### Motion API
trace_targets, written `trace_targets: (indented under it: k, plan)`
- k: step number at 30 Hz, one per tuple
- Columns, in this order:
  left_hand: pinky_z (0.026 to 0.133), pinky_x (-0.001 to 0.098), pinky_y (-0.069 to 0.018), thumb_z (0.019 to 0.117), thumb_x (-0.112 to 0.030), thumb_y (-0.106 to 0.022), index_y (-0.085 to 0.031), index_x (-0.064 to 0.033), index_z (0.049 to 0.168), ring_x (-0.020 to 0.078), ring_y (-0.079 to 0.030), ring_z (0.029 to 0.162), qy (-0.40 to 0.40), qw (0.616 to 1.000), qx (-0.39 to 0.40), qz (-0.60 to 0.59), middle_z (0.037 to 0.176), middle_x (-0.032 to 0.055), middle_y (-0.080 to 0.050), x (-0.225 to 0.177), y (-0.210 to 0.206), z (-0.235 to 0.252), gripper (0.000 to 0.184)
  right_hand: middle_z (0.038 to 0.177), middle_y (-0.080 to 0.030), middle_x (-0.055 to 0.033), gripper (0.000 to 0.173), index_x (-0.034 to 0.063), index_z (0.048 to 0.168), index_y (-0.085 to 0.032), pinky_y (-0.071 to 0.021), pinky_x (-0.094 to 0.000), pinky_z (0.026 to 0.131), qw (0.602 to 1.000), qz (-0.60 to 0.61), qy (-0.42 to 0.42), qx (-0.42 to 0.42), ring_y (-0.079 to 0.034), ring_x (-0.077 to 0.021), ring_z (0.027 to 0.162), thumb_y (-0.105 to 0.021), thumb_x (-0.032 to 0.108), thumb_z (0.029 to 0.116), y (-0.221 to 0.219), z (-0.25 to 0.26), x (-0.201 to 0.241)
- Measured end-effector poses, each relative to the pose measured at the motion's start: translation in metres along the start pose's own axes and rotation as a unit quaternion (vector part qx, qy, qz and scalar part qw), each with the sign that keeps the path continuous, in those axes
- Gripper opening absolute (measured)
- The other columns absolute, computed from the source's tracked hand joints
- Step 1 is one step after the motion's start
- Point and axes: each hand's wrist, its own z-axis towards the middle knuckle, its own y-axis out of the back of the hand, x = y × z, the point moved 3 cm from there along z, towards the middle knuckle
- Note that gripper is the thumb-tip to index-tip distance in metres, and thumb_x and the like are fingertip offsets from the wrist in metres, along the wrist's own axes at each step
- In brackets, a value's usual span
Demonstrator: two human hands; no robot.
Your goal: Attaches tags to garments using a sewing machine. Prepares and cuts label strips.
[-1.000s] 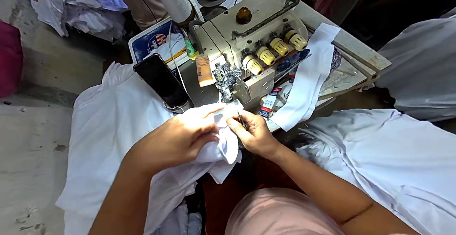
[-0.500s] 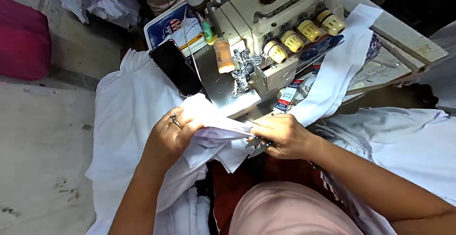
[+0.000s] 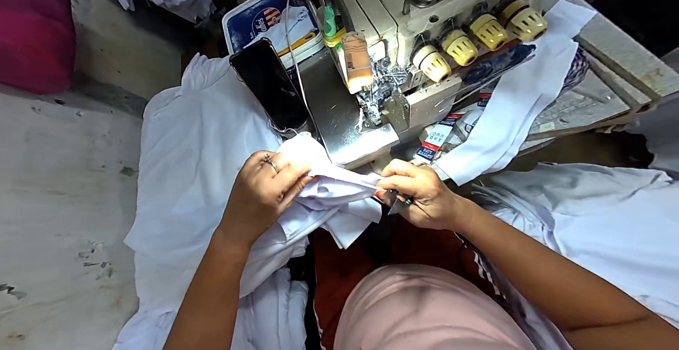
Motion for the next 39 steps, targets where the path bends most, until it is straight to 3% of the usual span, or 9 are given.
trace_targets:
  k: [12,15,18,20,22,25,30,34,39]
  plan:
    - [0.061,0.0087,-0.0462,0.0912,-0.003,-0.063,-0.067,-0.0083,0.089,-0.0085,-0.055,0.063,0.243,0.872,0.164,-0.392,0.072,-0.0121,-0.061,0.042,-0.022,0.005,0.007,0.087,-0.072,-0.0122,0.015,-0.0074,0.100,-0.069,-0.0533,-0.0145,0.074,0.991,0.015,-0.080,-0.107,-0.066,-0.0043,0.077,-0.068,0.002,0.0885,-0.011,0.009,-0.003]
    - [0.065,0.0192,-0.0488,0.0926,-0.011,-0.067,-0.069,-0.0079,0.089,-0.0002,-0.057,0.069,0.257,0.916,0.183,-0.247,0.078,-0.0050,-0.062,0.039,-0.023,0.007,0.006,0.084,-0.071,-0.0119,0.013,-0.0054,0.098,-0.070,-0.0535,-0.0175,0.070,0.992,-0.017,-0.077,-0.096,-0.065,-0.0076,0.073,-0.067,0.002,0.0874,-0.012,0.009,-0.005]
    - [0.080,0.0612,-0.0474,0.0937,-0.023,-0.065,-0.075,-0.0030,0.105,0.0378,-0.064,0.100,0.218,0.967,0.119,-0.050,0.118,0.0191,-0.065,0.011,-0.014,0.019,0.025,0.080,-0.071,-0.0114,0.012,-0.0041,0.095,-0.070,-0.0521,-0.0196,0.065,0.993,-0.055,-0.055,-0.085,-0.064,-0.0100,0.068,-0.064,0.002,0.0871,-0.011,0.015,0.000]
    - [0.087,0.0522,-0.0526,0.0988,-0.030,-0.056,-0.068,-0.0026,0.129,0.0337,-0.067,0.109,0.155,0.985,0.071,-0.021,0.137,0.0186,-0.062,-0.020,-0.009,0.031,0.043,0.080,-0.071,-0.0113,0.012,-0.0036,0.095,-0.070,-0.0520,-0.0200,0.064,0.994,-0.062,-0.035,-0.079,-0.065,-0.0105,0.068,-0.063,0.003,0.0884,-0.009,0.021,0.008]
    - [0.072,0.0363,-0.0558,0.1009,-0.036,-0.057,-0.063,-0.0029,0.135,0.0194,-0.069,0.083,0.102,0.989,0.067,-0.078,0.119,0.0115,-0.072,-0.041,-0.016,0.035,0.048,0.079,-0.071,-0.0110,0.012,-0.0033,0.094,-0.070,-0.0510,-0.0207,0.062,0.996,-0.052,-0.021,-0.068,-0.064,-0.0106,0.068,-0.063,0.003,0.0883,-0.006,0.025,0.016]
    - [0.061,0.0318,-0.0524,0.1007,-0.028,-0.058,-0.074,-0.0058,0.099,0.0156,-0.065,0.065,0.069,0.987,0.079,-0.120,0.075,0.0049,-0.068,-0.042,-0.028,0.036,0.027,0.080,-0.071,-0.0112,0.011,-0.0032,0.096,-0.070,-0.0509,-0.0200,0.064,0.997,-0.044,-0.019,-0.059,-0.064,-0.0101,0.069,-0.063,0.003,0.0900,-0.003,0.032,0.024]
    - [0.067,0.0210,-0.0486,0.0975,-0.022,-0.060,-0.074,-0.0075,0.088,0.0053,-0.060,0.070,0.073,0.983,0.078,-0.146,0.078,0.0010,-0.066,-0.026,-0.011,0.053,0.023,0.080,-0.070,-0.0099,0.013,-0.0035,0.097,-0.070,-0.0497,-0.0155,0.065,0.988,-0.056,-0.037,-0.138,-0.062,-0.0055,0.068,-0.064,0.003,0.0882,-0.004,0.044,0.023]
    - [0.073,0.0271,-0.0526,0.0927,-0.011,-0.065,-0.070,-0.0003,0.102,0.0078,-0.063,0.080,0.140,0.976,0.034,-0.163,0.094,0.0082,-0.070,0.002,0.019,0.082,0.015,0.100,-0.077,-0.0102,0.038,-0.0052,0.127,-0.064,-0.0602,-0.0350,0.074,0.976,-0.109,-0.126,-0.141,-0.074,-0.0170,0.085,-0.066,0.008,0.0911,-0.004,0.040,0.002]
    - [0.067,0.0101,-0.0477,0.1013,-0.020,-0.060,-0.065,-0.0040,0.106,-0.0092,-0.056,0.071,0.168,0.952,-0.043,-0.251,0.083,-0.0087,-0.062,0.032,0.033,0.116,0.017,0.095,-0.077,-0.0135,0.027,-0.0060,0.114,-0.071,-0.0569,-0.0267,0.069,0.966,-0.151,-0.102,-0.184,-0.070,-0.0149,0.075,-0.062,0.006,0.0915,-0.010,0.021,-0.017]
